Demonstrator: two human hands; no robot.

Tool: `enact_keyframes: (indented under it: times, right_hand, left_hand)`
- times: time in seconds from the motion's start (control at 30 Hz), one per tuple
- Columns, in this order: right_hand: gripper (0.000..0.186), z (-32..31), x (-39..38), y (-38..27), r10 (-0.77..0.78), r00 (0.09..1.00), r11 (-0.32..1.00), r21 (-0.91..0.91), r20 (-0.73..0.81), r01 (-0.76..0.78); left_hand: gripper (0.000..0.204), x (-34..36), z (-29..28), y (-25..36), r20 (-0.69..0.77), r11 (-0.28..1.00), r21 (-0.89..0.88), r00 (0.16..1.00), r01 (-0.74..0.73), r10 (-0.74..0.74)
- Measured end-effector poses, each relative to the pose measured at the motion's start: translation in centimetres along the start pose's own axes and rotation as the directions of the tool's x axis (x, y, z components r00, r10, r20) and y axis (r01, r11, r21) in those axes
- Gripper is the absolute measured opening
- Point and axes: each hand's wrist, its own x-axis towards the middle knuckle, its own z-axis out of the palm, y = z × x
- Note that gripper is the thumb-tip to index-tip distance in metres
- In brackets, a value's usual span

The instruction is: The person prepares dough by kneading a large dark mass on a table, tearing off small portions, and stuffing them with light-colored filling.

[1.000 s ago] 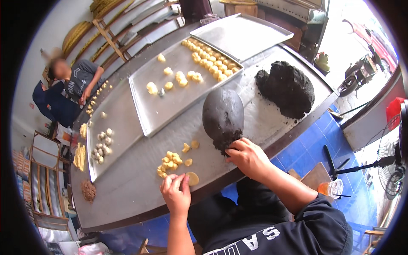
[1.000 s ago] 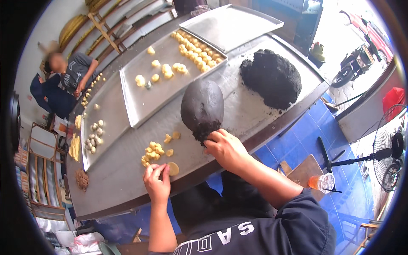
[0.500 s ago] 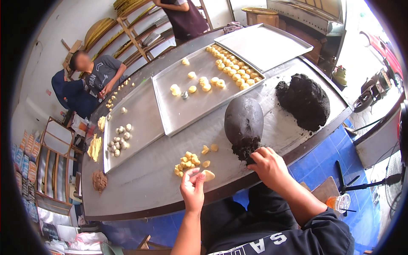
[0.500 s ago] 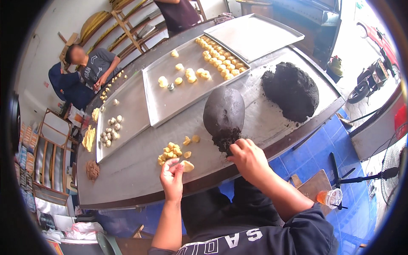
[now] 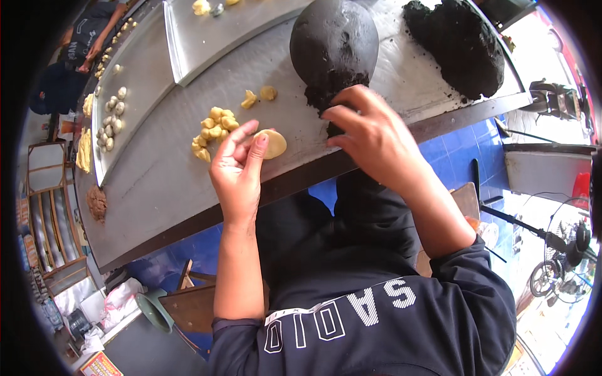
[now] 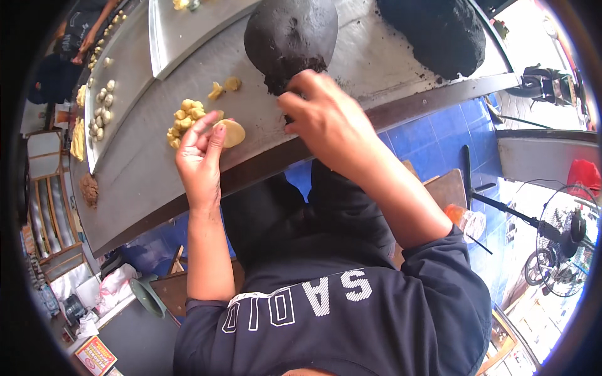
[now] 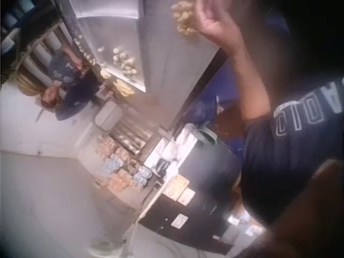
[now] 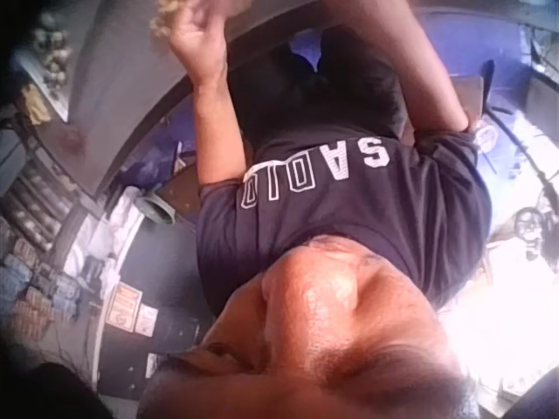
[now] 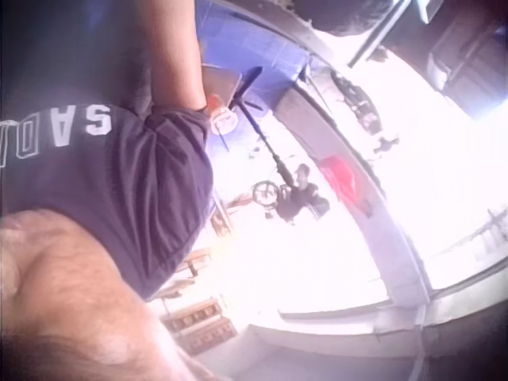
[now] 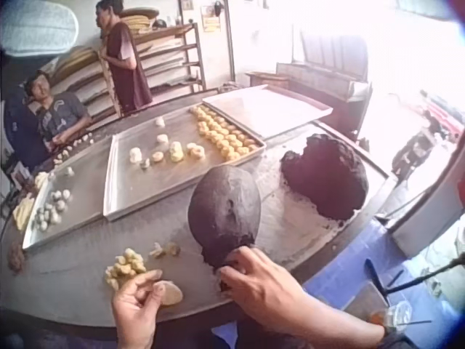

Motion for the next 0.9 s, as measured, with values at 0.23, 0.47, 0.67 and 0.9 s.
enact_keyframes:
  times: [0.23, 0.47, 0.67, 0.9]
  right_hand:
    - [0.032, 1.4, -1.0, -0.7, 0.021, 0.999, 0.996, 0.085, 0.045, -0.025]
    - [0.032, 4.8, 1.6, -1.7, -0.073, 0.985, 0.949, 0.294, -0.154, 0.116]
    - [0.03, 4.0, 1.9, -2.8, -0.075, 0.997, 0.793, 0.606, -0.019, 0.072]
    - [0.022, 4.5, 0.6, -3.6, -0.232, 0.972, 0.938, 0.271, 0.032, 0.215]
  left_hand:
    - [0.045, -0.5, 0.6, -0.5, -0.032, 0.996, 0.088, 0.999, 0.033, -0.03]
    - [0.052, -1.7, 3.7, 1.1, 0.025, 0.987, -0.141, 0.997, -0.071, 0.076]
    - [0.033, 1.1, -0.9, -0.3, 0.3, 0.699, 0.534, 0.88, -0.475, 0.369]
    - [0.045, 2.0, 0.2, -0.2, 0.377, 0.588, 0.59, 0.832, -0.554, 0.406]
